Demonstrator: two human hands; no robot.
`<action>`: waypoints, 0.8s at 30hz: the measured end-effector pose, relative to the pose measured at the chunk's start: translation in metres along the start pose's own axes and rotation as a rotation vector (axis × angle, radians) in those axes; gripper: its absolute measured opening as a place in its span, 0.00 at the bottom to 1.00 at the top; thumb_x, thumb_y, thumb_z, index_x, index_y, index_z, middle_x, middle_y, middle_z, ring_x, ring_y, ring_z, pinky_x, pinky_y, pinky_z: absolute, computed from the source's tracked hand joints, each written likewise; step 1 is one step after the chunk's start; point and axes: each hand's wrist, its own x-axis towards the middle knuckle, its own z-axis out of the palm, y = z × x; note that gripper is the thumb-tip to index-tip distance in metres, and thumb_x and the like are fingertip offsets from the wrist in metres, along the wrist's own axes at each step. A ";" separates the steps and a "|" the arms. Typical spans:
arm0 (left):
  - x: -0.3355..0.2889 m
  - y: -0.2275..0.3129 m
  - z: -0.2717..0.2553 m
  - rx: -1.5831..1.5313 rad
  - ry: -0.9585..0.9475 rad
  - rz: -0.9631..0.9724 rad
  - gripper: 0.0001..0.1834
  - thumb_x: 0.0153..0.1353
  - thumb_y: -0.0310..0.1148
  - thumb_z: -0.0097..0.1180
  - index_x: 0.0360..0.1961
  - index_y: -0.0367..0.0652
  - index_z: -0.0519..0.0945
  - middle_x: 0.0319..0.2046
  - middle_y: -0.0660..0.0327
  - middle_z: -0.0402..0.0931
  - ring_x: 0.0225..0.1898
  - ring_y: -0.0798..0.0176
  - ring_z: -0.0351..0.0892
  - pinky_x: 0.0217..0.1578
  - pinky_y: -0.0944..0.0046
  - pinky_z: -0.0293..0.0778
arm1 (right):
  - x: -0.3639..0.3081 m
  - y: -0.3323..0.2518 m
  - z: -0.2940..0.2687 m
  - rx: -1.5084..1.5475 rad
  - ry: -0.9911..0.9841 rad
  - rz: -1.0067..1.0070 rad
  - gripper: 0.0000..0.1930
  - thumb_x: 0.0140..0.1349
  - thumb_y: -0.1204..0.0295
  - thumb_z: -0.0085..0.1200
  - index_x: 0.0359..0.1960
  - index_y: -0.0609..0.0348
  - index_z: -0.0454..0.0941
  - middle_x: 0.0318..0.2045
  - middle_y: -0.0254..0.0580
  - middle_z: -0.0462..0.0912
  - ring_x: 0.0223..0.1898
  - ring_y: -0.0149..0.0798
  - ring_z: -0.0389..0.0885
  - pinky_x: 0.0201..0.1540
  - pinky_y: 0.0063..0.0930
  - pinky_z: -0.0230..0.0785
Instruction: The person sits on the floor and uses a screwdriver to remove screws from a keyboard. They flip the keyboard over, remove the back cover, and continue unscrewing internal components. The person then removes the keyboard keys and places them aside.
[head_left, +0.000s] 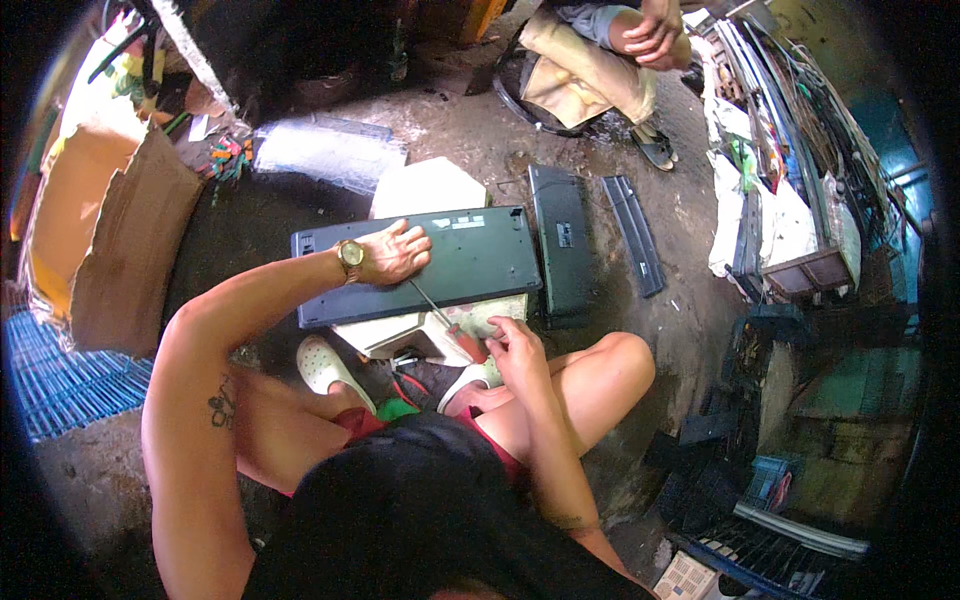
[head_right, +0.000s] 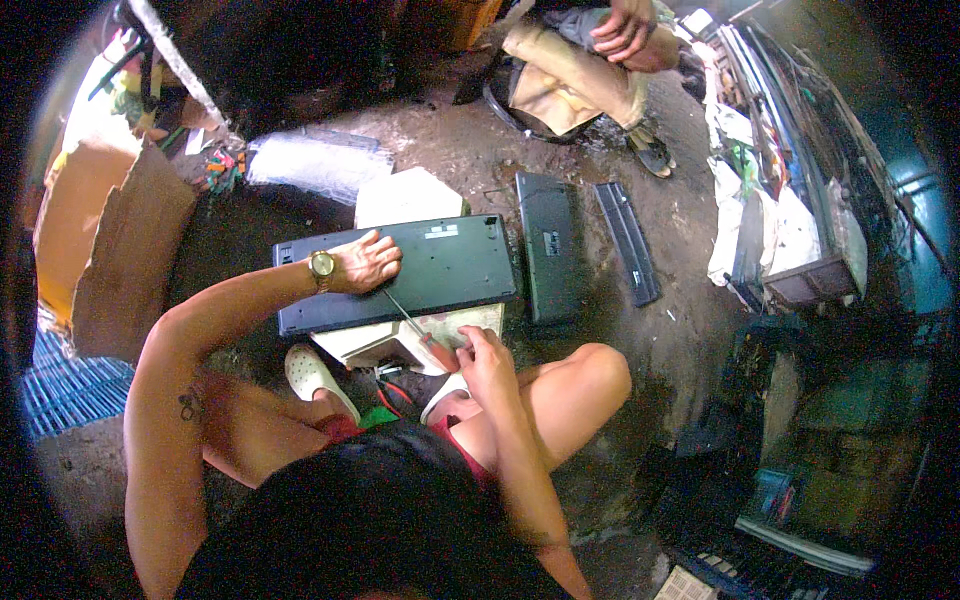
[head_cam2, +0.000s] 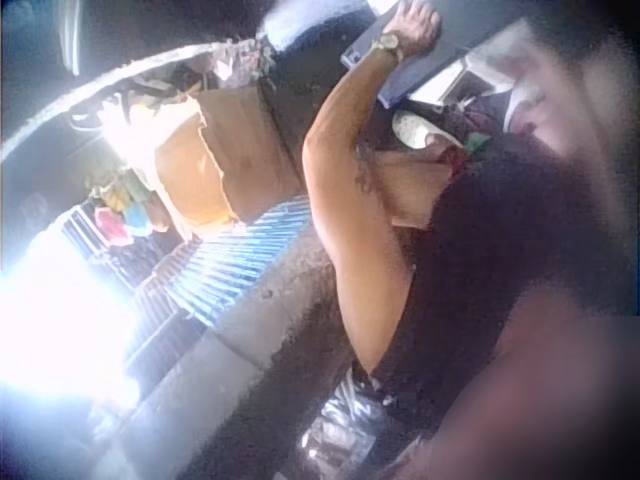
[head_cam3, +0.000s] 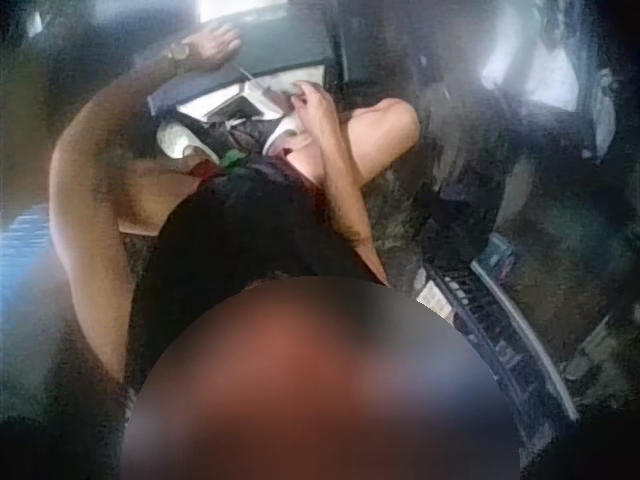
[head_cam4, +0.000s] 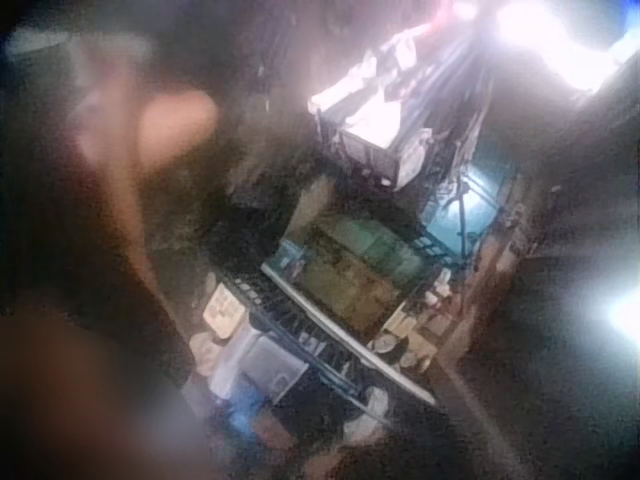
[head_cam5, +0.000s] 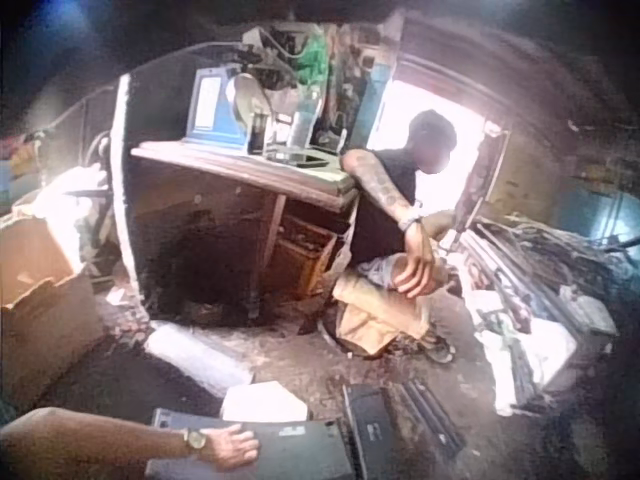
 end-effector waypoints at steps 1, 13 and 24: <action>0.000 0.001 0.000 -0.007 -0.010 -0.018 0.11 0.65 0.35 0.48 0.42 0.39 0.75 0.45 0.54 0.74 0.50 0.55 0.73 0.50 0.51 0.70 | 0.001 -0.004 0.008 -0.071 0.010 -0.049 0.23 0.61 0.68 0.67 0.58 0.52 0.79 0.49 0.51 0.81 0.45 0.53 0.85 0.48 0.45 0.78; -0.017 0.005 0.011 -0.118 0.160 -0.378 0.09 0.65 0.32 0.48 0.43 0.41 0.75 0.46 0.52 0.72 0.54 0.48 0.72 0.58 0.46 0.67 | 0.010 0.003 0.056 -0.167 0.043 -0.341 0.15 0.64 0.71 0.62 0.53 0.49 0.83 0.40 0.48 0.82 0.39 0.52 0.85 0.42 0.44 0.79; -0.112 0.047 0.018 -0.147 0.824 -1.742 0.27 0.65 0.49 0.64 0.61 0.48 0.77 0.64 0.52 0.74 0.66 0.44 0.70 0.66 0.41 0.65 | 0.085 -0.075 0.079 -0.219 0.161 -0.263 0.12 0.66 0.72 0.61 0.51 0.54 0.86 0.40 0.46 0.78 0.41 0.48 0.81 0.44 0.41 0.77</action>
